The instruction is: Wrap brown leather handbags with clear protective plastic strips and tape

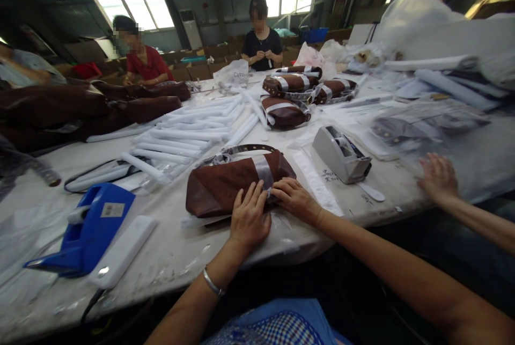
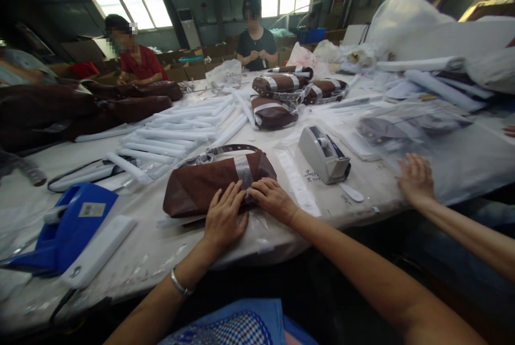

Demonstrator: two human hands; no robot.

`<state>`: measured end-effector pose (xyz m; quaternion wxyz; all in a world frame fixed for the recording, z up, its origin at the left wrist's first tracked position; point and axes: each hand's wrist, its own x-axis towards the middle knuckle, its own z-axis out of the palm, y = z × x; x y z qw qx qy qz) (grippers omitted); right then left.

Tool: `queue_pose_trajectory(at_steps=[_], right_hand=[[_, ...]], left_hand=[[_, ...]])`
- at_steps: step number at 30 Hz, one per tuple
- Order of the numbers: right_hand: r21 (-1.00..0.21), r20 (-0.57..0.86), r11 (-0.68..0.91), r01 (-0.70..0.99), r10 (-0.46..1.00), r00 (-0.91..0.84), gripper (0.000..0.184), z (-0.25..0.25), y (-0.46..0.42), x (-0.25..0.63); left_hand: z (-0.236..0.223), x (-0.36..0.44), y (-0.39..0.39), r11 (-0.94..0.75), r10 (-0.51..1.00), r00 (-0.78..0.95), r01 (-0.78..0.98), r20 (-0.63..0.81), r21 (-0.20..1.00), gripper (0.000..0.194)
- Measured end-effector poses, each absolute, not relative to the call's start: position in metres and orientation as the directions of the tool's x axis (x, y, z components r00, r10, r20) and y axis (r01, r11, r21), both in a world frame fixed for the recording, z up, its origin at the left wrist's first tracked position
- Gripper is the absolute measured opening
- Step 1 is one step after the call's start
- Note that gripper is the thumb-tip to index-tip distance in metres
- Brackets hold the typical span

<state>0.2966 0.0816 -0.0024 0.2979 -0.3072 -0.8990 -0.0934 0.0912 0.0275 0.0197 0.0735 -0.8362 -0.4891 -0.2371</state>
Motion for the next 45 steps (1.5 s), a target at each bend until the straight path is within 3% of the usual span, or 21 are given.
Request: queue_pose_trajectory(at_steps=[5,9,12,15,18,25,30,36,45], right_hand=[[-0.001,0.600,0.781,0.624,0.500,-0.625,0.027,-0.001,0.085,0.295],[-0.071,0.560,0.808,0.585,0.517,-0.648,0.029,0.011,0.070,0.308],[-0.126,0.497,0.814,0.567,0.547,-0.674,0.045,0.021,0.039,0.328],[-0.187,0.310,0.849,0.494,0.528,-0.790,0.067,0.025,0.006,0.343],[-0.244,0.212,0.854,0.459,0.509,-0.834,0.075,0.021,-0.012,0.343],[-0.319,0.292,0.842,0.436,0.525,-0.799,0.061,0.012,-0.004,0.335],[-0.285,0.371,0.849,0.445,0.526,-0.765,0.052,0.008,0.005,0.331],[-0.326,0.228,0.841,0.432,0.513,-0.828,0.071,0.007,0.005,0.328],[-0.399,0.353,0.856,0.330,0.475,-0.806,0.034,0.002,0.011,0.332]], left_hand=[[0.008,0.100,0.041,-0.553,0.734,0.404,0.822,0.547,0.135,0.027],[-0.010,0.096,0.046,-0.576,0.661,0.420,0.815,0.621,0.062,0.033],[-0.013,0.093,0.045,-0.578,0.665,0.440,0.815,0.604,0.043,0.038],[-0.011,0.093,0.043,-0.576,0.678,0.444,0.816,0.585,0.048,0.040],[-0.011,0.093,0.043,-0.575,0.679,0.443,0.817,0.585,0.048,0.039],[-0.012,0.094,0.042,-0.573,0.675,0.440,0.818,0.593,0.046,0.039],[-0.011,0.095,0.042,-0.571,0.679,0.435,0.819,0.591,0.053,0.038],[-0.011,0.094,0.043,-0.574,0.674,0.432,0.817,0.599,0.057,0.039],[-0.011,0.094,0.043,-0.575,0.663,0.435,0.817,0.609,0.042,0.038]])
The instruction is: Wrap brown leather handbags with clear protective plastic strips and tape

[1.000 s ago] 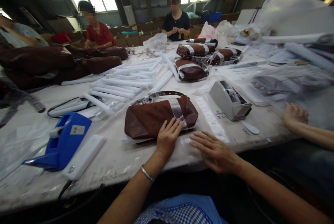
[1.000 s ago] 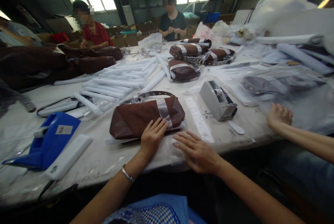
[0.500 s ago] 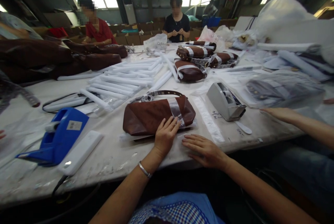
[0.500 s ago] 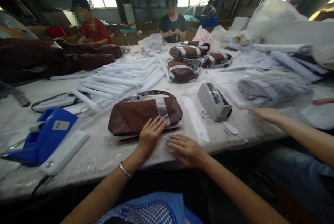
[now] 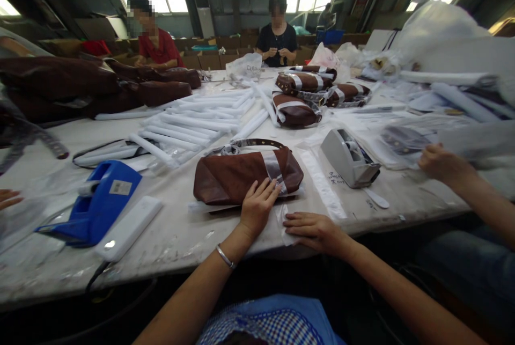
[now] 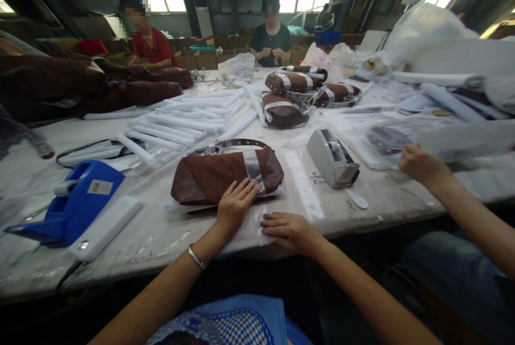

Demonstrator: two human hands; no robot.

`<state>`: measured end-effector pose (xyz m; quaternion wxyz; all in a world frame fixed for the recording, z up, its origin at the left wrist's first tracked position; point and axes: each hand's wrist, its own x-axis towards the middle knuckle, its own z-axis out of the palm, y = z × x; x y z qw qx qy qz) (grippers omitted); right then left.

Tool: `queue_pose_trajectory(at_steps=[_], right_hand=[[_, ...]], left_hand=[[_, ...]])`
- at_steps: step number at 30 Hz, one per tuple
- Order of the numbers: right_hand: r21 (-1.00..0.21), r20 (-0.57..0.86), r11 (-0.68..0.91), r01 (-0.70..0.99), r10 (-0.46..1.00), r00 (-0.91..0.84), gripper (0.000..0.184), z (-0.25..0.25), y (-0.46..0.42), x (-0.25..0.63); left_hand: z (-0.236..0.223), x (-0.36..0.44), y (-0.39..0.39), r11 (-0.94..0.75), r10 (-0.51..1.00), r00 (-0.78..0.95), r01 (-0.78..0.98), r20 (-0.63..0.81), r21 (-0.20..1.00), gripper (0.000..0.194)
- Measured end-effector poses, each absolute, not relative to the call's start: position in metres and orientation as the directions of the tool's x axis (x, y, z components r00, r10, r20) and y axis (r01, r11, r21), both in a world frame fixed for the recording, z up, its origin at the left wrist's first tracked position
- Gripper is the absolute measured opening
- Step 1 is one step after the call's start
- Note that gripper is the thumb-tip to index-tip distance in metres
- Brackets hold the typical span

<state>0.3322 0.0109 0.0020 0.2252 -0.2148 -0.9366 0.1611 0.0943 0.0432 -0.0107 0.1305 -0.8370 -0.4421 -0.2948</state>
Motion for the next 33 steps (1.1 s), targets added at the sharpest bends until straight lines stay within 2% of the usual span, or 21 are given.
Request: queue_pose_trajectory(at_steps=[2,5,9,18,25,29,33], right_hand=[[-0.398,0.374,0.854,0.335,0.485,-0.790,0.029,0.003,0.014,0.330],[-0.339,0.443,0.868,0.364,0.488,-0.752,0.032,0.004,0.017,0.324],[-0.265,0.533,0.903,0.338,0.429,-0.729,0.033,0.003,0.015,0.318],[-0.265,0.587,0.900,0.347,0.436,-0.682,0.035,0.003,0.007,0.317],[-0.351,0.622,0.860,0.370,0.509,-0.594,0.037,0.021,0.019,0.314],[-0.451,0.623,0.774,0.444,0.629,-0.464,0.029,0.042,0.038,0.307],[-0.514,0.566,0.708,0.484,0.704,-0.429,0.023,0.053,0.058,0.300]], left_hand=[[-0.011,0.094,0.043,-0.574,0.666,0.437,0.818,0.605,0.040,0.038],[-0.012,0.095,0.043,-0.572,0.670,0.436,0.819,0.601,0.044,0.039],[-0.011,0.094,0.042,-0.577,0.666,0.441,0.816,0.602,0.041,0.038],[-0.009,0.092,0.041,-0.586,0.648,0.451,0.810,0.613,0.025,0.037],[-0.004,0.095,0.036,-0.563,0.666,0.443,0.826,0.600,0.016,0.035],[-0.003,0.098,0.036,-0.570,0.644,0.440,0.822,0.626,0.009,0.032],[-0.005,0.096,0.037,-0.599,0.609,0.424,0.800,0.670,0.038,0.023]])
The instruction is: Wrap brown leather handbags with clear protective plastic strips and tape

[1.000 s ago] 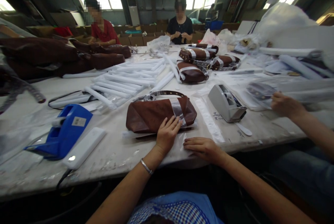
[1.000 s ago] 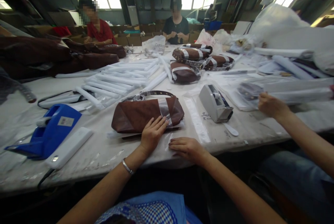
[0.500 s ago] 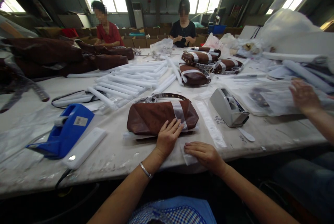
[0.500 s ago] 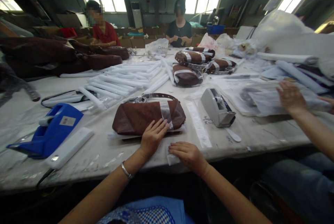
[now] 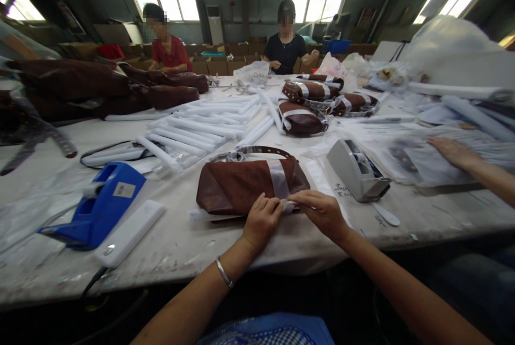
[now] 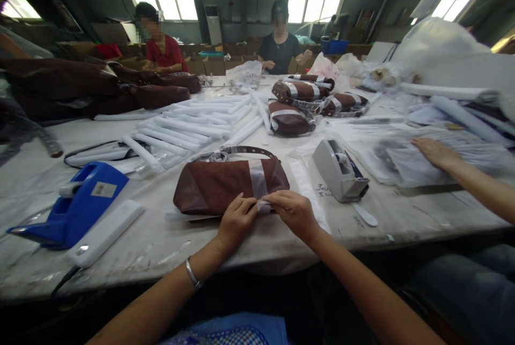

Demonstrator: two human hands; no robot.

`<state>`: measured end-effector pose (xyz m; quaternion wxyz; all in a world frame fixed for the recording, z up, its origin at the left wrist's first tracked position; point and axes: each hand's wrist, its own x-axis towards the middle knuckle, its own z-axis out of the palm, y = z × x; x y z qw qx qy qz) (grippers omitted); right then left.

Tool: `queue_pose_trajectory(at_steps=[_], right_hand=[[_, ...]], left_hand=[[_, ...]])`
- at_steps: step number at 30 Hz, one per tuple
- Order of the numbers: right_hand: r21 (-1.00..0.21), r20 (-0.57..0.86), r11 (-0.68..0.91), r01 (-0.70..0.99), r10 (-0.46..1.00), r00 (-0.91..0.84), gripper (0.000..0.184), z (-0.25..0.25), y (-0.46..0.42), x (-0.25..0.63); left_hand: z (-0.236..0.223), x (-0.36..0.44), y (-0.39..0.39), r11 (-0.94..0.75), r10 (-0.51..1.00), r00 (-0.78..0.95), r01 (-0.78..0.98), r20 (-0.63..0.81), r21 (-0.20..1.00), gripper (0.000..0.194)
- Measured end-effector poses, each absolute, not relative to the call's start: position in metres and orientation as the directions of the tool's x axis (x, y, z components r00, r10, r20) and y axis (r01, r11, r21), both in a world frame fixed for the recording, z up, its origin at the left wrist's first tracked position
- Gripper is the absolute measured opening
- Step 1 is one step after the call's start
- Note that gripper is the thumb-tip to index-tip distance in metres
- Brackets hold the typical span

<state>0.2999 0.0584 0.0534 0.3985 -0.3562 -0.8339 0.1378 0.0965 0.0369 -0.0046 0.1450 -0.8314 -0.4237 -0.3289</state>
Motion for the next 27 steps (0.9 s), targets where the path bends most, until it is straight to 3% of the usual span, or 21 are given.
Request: queue_pose_trajectory(at_steps=[4,12,22,27], right_hand=[[-0.495,0.573,0.694,0.523,0.713,-0.404,0.019,0.056,0.078,0.293],[-0.320,0.635,0.735,0.597,0.634,-0.441,0.008,0.047,0.118,0.281],[-0.350,0.547,0.693,0.630,0.697,-0.463,0.013,0.043,0.129,0.282],[-0.381,0.592,0.669,0.639,0.707,-0.387,0.014,0.037,0.125,0.279]], left_hand=[[-0.003,0.092,0.037,-0.625,0.605,0.424,0.778,0.674,0.072,0.024],[0.001,0.089,0.037,-0.659,0.606,0.481,0.749,0.634,0.062,0.024],[-0.001,0.084,0.037,-0.650,0.578,0.535,0.759,0.616,-0.049,0.036],[0.004,0.086,0.038,-0.600,0.680,0.474,0.798,0.559,0.052,0.041]])
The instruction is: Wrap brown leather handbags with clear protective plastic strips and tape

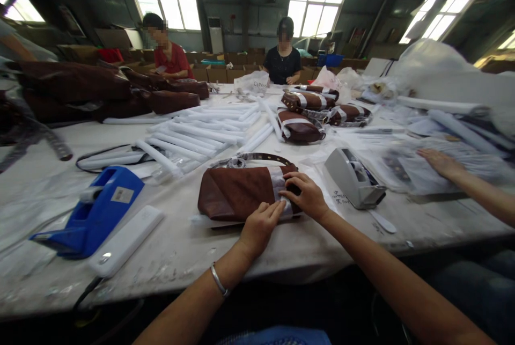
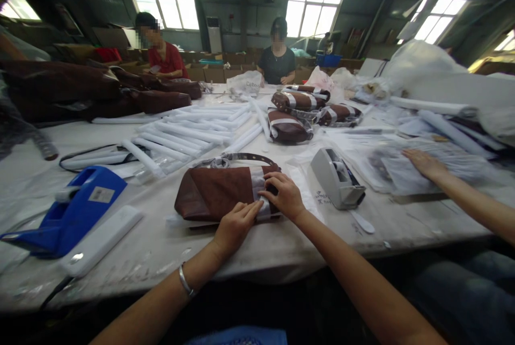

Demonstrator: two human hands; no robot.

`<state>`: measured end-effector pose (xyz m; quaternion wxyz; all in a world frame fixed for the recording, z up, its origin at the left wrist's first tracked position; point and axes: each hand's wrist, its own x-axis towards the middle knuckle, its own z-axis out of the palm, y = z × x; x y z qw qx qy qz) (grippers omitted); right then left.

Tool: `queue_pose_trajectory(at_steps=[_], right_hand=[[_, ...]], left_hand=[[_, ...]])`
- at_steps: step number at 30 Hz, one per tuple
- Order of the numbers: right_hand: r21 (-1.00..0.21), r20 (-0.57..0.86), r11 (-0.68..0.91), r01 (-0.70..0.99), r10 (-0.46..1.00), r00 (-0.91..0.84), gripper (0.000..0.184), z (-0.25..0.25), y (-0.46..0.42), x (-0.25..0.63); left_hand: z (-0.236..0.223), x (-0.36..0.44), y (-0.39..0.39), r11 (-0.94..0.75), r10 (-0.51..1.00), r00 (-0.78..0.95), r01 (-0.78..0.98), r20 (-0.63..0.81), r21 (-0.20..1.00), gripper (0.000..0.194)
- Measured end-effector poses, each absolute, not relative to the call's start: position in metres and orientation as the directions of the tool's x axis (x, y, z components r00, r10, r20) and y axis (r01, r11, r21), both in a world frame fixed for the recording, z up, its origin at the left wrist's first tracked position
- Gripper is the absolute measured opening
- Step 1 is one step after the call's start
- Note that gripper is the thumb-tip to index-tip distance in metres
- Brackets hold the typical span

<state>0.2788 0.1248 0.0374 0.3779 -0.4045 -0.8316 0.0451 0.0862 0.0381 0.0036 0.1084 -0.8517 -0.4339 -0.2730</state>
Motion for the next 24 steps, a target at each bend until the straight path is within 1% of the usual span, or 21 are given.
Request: queue_pose_trajectory(at_steps=[3,6,8,9,10,11,12,13,14,15,16,17,18,20,22,24], right_hand=[[-0.340,0.637,0.650,0.680,0.691,-0.341,0.013,0.038,0.116,0.285],[-0.226,0.675,0.611,0.759,0.660,-0.330,0.021,0.049,0.110,0.317],[-0.171,0.706,0.515,0.840,0.658,-0.259,0.022,0.061,0.109,0.354],[-0.172,0.721,0.434,0.885,0.667,-0.187,0.023,0.067,0.109,0.376],[-0.199,0.727,0.335,0.921,0.680,-0.091,0.024,0.074,0.111,0.398],[-0.258,0.714,0.227,0.939,0.700,0.027,0.025,0.079,0.113,0.419],[-0.363,0.660,0.117,0.925,0.732,0.167,0.025,0.083,0.115,0.439],[-0.489,0.562,0.011,0.872,0.768,0.306,0.023,0.086,0.118,0.455],[-0.608,0.431,-0.084,0.790,0.800,0.417,0.020,0.087,0.121,0.468],[-0.701,0.291,-0.163,0.694,0.823,0.487,0.019,0.087,0.124,0.477],[-0.765,0.167,-0.222,0.605,0.838,0.519,0.020,0.085,0.127,0.483],[-0.804,0.077,-0.259,0.535,0.847,0.526,0.023,0.082,0.131,0.486],[-0.827,0.020,-0.278,0.488,0.854,0.520,0.026,0.079,0.134,0.486],[-0.867,-0.049,-0.289,0.406,0.860,0.508,0.030,0.073,0.141,0.484],[-0.909,-0.081,-0.273,0.316,0.857,0.508,0.030,0.071,0.147,0.480],[-0.946,-0.046,-0.208,0.247,0.844,0.535,0.028,0.074,0.149,0.479]], left_hand=[[0.002,0.088,0.039,-0.589,0.695,0.436,0.801,0.572,0.105,0.045],[0.000,0.088,0.039,-0.598,0.691,0.440,0.794,0.573,0.111,0.050],[-0.002,0.088,0.039,-0.599,0.689,0.441,0.793,0.575,0.109,0.053],[-0.003,0.087,0.039,-0.599,0.687,0.440,0.794,0.578,0.108,0.054],[-0.003,0.087,0.040,-0.599,0.685,0.440,0.794,0.580,0.105,0.054],[-0.004,0.087,0.040,-0.601,0.681,0.441,0.793,0.584,0.101,0.055],[-0.005,0.086,0.040,-0.602,0.676,0.442,0.792,0.589,0.097,0.055],[-0.005,0.086,0.041,-0.606,0.670,0.445,0.791,0.593,0.091,0.056],[-0.006,0.086,0.041,-0.607,0.666,0.447,0.790,0.596,0.086,0.056],[-0.006,0.086,0.041,-0.608,0.663,0.450,0.790,0.598,0.080,0.056],[-0.007,0.086,0.041,-0.609,0.660,0.452,0.790,0.599,0.075,0.056],[-0.007,0.086,0.041,-0.608,0.658,0.453,0.791,0.601,0.071,0.056],[-0.006,0.087,0.041,-0.607,0.659,0.452,0.792,0.601,0.069,0.056],[-0.006,0.087,0.040,-0.603,0.664,0.448,0.795,0.599,0.074,0.055],[-0.005,0.087,0.040,-0.600,0.672,0.443,0.796,0.593,0.084,0.056],[-0.006,0.087,0.040,-0.598,0.679,0.439,0.796,0.589,0.096,0.056]])
